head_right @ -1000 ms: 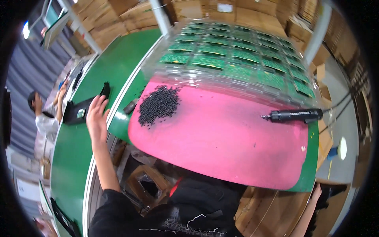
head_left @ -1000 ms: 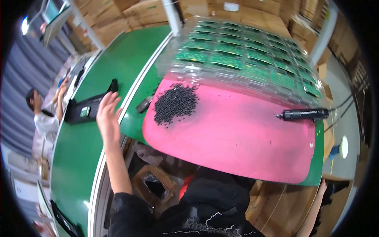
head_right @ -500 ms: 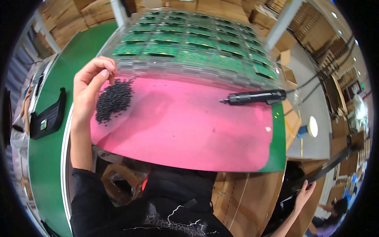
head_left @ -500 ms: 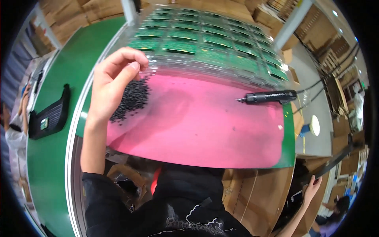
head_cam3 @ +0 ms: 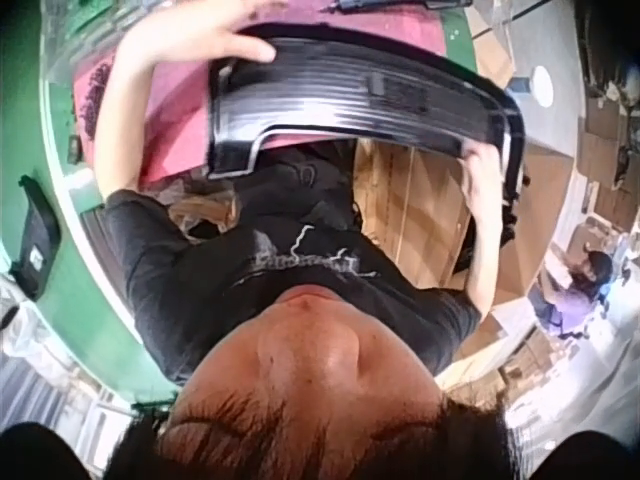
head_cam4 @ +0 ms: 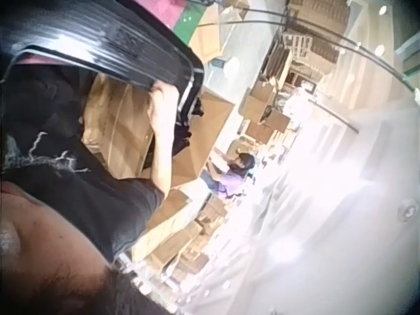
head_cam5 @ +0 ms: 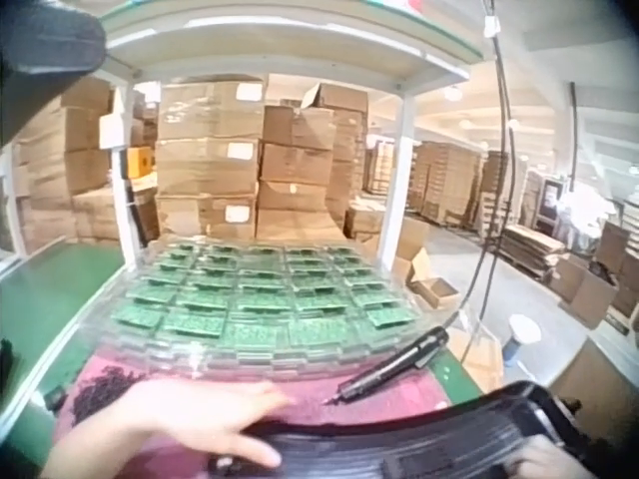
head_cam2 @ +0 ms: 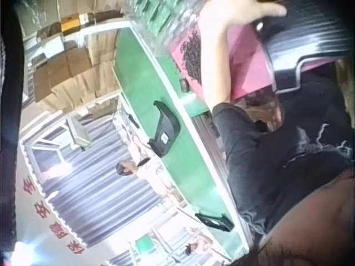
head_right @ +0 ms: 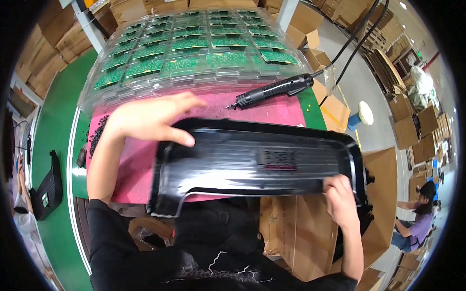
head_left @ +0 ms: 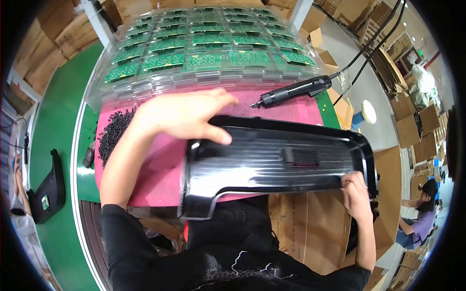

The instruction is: Installing circuit boards into plastic housings using an electric screwdriver in a manufacturing setting.

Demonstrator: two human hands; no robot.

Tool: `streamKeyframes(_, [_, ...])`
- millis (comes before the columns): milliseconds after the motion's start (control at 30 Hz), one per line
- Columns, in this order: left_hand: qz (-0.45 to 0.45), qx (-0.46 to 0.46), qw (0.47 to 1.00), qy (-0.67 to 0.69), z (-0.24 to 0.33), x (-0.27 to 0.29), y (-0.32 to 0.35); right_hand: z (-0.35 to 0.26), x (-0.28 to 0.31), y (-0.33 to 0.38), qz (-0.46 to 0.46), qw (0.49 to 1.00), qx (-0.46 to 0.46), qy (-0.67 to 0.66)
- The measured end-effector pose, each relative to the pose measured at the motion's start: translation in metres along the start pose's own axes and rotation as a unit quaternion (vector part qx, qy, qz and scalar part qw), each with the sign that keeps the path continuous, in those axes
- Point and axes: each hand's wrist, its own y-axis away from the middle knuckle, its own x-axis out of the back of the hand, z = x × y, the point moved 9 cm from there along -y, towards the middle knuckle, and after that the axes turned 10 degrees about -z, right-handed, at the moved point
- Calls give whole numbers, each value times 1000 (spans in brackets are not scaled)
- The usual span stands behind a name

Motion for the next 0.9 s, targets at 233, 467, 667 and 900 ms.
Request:
streamKeyframes(233, [-97, 124, 987, -17, -25, -18, 11, -40, 4, -125, -25, 992, 108, -59])
streamKeyframes(467, [-63, 74, 994, -44, -34, -24, 10, -20, 27, -266, 167, 983, 64, 37])
streamKeyframes(667, [-124, 194, 971, -57, -40, -19, 31, 12, -18, -336, 46, 996, -55, 61])
streamKeyframes(900, [4, 146, 989, -8, -33, 17, 42, -14, 1, -330, 154, 977, 26, 147])
